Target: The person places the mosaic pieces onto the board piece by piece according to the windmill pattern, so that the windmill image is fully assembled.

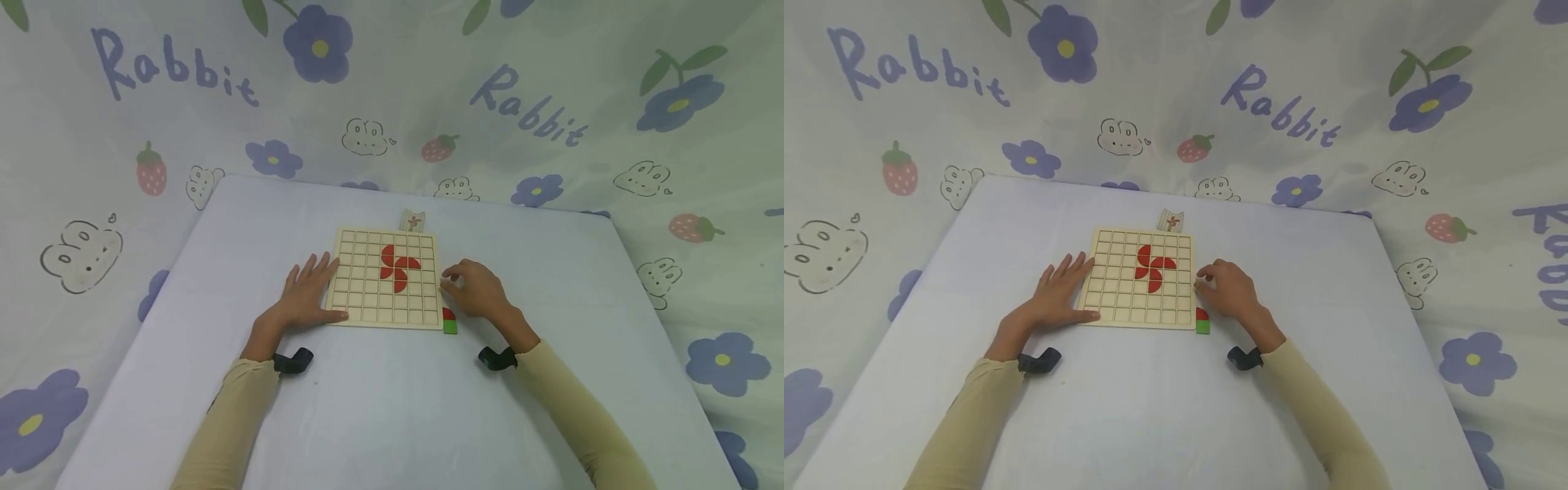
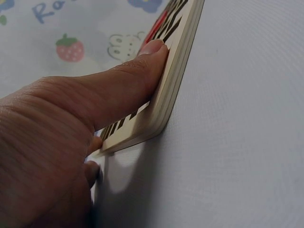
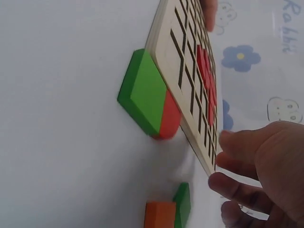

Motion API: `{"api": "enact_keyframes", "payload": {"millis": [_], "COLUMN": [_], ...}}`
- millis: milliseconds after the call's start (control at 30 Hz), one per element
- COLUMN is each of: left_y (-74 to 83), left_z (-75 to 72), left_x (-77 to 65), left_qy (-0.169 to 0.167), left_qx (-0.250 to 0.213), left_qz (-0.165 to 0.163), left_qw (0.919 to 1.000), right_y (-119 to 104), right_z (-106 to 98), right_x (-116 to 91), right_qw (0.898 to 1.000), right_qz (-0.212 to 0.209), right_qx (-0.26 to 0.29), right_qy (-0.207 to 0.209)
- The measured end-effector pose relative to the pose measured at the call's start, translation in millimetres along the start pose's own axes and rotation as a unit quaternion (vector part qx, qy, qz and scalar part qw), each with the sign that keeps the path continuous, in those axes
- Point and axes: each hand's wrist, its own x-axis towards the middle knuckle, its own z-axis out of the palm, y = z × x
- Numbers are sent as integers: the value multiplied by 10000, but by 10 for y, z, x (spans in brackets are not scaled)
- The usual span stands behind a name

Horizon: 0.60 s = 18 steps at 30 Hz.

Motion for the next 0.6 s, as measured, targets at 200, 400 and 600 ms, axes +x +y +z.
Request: {"api": "enact_keyframes", "payload": {"millis": [200, 400, 600], "left_y": [34, 42, 29], "left_z": [-30, -22, -3], "left_x": [-22, -24, -12], "left_qy": [25, 2, 29], "left_qx": [19, 16, 3], "left_qz": [34, 14, 29], "left_qw": [10000, 10000, 10000], "right_y": [96, 50, 3], "right_z": [-109, -45, 54], "right_x": [-175, -343, -418], "right_qw": [9990, 9954, 9921], "right_qz": [30, -208, -449], "right_qx": [170, 372, 745], "right_qy": [-411, -859, -907]}}
